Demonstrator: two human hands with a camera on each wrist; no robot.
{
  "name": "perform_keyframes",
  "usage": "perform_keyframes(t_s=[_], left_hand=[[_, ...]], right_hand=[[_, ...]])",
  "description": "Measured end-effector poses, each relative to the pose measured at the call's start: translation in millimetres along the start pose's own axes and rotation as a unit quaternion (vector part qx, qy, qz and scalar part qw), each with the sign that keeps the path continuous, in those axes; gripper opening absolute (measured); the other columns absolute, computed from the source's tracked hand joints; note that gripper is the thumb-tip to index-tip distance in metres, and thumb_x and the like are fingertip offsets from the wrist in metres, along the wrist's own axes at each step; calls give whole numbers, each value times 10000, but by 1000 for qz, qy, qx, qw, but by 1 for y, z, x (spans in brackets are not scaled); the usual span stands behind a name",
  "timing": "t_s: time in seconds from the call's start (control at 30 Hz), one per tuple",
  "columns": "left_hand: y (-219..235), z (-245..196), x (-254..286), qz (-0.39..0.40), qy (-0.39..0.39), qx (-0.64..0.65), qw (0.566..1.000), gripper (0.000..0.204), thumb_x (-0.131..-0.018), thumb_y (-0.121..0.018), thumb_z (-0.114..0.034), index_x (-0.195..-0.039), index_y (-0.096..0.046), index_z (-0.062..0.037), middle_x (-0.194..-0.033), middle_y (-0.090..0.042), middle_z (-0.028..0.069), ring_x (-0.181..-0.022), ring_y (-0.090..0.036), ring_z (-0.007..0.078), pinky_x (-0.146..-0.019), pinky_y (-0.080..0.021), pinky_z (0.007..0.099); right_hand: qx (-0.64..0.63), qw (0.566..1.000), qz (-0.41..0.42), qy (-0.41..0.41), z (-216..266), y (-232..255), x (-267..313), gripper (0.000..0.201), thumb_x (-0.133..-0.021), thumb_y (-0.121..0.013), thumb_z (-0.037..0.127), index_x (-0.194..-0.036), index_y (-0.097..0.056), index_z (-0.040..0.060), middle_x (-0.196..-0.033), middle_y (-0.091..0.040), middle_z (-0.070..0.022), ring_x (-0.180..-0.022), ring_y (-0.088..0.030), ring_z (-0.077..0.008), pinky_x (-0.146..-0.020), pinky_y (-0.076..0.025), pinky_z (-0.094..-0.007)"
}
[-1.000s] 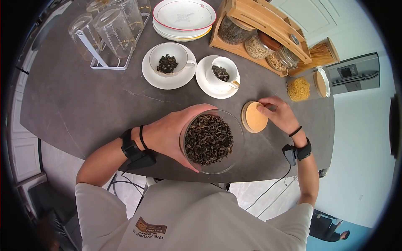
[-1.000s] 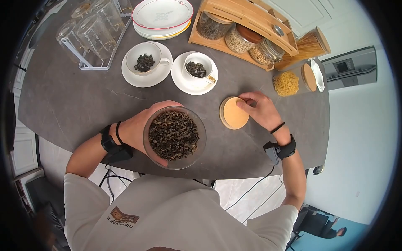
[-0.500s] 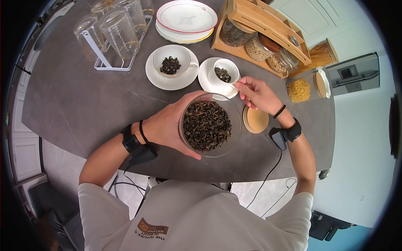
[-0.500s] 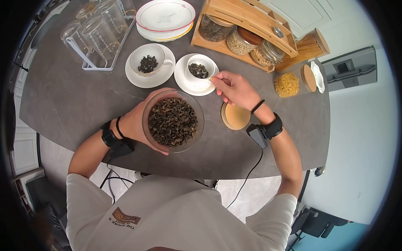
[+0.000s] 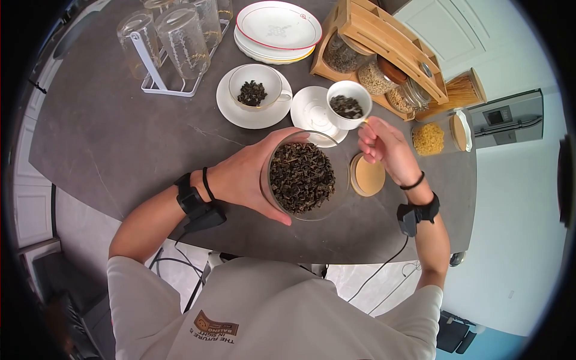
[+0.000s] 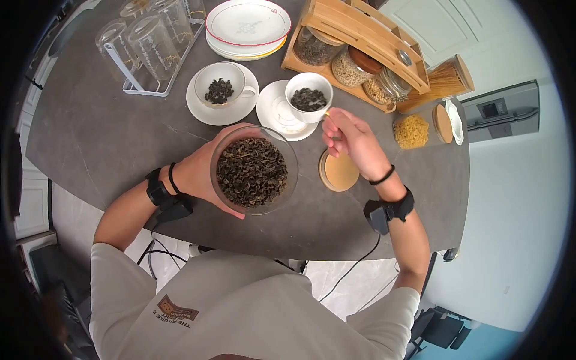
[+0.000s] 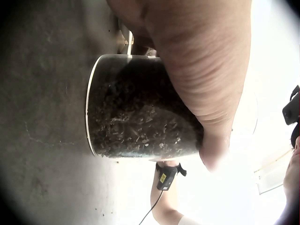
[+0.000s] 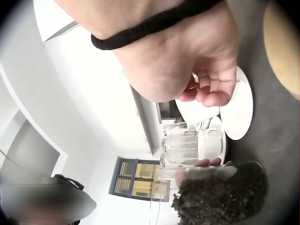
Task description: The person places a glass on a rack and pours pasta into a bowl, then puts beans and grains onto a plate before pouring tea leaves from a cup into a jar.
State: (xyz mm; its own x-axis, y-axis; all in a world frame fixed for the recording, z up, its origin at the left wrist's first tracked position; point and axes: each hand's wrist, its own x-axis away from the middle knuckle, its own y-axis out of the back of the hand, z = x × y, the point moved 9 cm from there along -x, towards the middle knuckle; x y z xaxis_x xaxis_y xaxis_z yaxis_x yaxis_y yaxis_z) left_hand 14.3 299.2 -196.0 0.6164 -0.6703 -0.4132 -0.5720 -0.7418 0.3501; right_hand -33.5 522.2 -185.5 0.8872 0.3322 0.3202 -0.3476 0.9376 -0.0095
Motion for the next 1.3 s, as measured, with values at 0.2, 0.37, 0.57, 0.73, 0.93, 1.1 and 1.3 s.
perform_keyframes(t_s=[0.2,0.37,0.57,0.73,0.93,1.1,1.3], left_hand=[[0,-1,1,0,-12,-15,1000,1344,-521,-1022,-357,-1549,-221,-32,-1507,-448,191,-1405,-474,298,-1178,-389,402],[-1,1,1,2,-7,-14,1000,1346,-519,-1023,-364,-1548,-222,-32,-1505,-448,184,-1405,-473,297,-1178,-388,403],[1,-4,0,-6,-4,3,1000,1310,-529,-1016,-345,-1542,-244,-34,-1494,-462,157,-1392,-484,277,-1169,-397,401],[0,-1,-1,-10,4,27,1000,1300,-529,-1012,-331,-1543,-254,-37,-1488,-470,149,-1378,-492,275,-1151,-412,405],[0,0,1,-12,12,20,1000,1312,-522,-1014,-330,-1544,-249,-30,-1486,-470,154,-1381,-487,279,-1154,-406,404],[-1,1,1,-12,-11,29,999,1312,-525,-1018,-330,-1541,-247,-25,-1490,-463,165,-1389,-483,279,-1165,-395,397],[0,-1,0,-6,-18,-6,1000,1325,-521,-1023,-353,-1540,-243,-25,-1495,-455,185,-1397,-478,289,-1169,-391,396]], right_hand=[[171,975,-36,136,59,-16,50,376,-1119,-418,306,-851,-497,55,-786,-509,-16,-700,-481,-111,-663,-412,-260],[371,895,-44,245,98,-45,82,368,-1068,-542,246,-776,-548,23,-765,-511,-51,-667,-486,-148,-630,-398,-282],[601,701,-59,379,116,-99,107,159,-830,-792,123,-886,-679,27,-860,-601,-98,-719,-620,-254,-585,-502,-344],[707,547,-56,445,109,-122,115,259,-729,-862,169,-893,-695,58,-927,-625,-73,-737,-624,-206,-568,-517,-308],[707,534,-53,460,109,-118,110,239,-744,-850,169,-914,-713,71,-891,-648,-51,-733,-620,-204,-567,-501,-277],[500,782,-94,360,109,-53,78,97,-941,-691,162,-923,-694,66,-906,-669,-47,-711,-596,-167,-589,-478,-267],[138,981,-80,109,35,25,10,330,-1110,-413,286,-890,-559,88,-926,-671,-42,-765,-574,-104,-695,-469,-257]])
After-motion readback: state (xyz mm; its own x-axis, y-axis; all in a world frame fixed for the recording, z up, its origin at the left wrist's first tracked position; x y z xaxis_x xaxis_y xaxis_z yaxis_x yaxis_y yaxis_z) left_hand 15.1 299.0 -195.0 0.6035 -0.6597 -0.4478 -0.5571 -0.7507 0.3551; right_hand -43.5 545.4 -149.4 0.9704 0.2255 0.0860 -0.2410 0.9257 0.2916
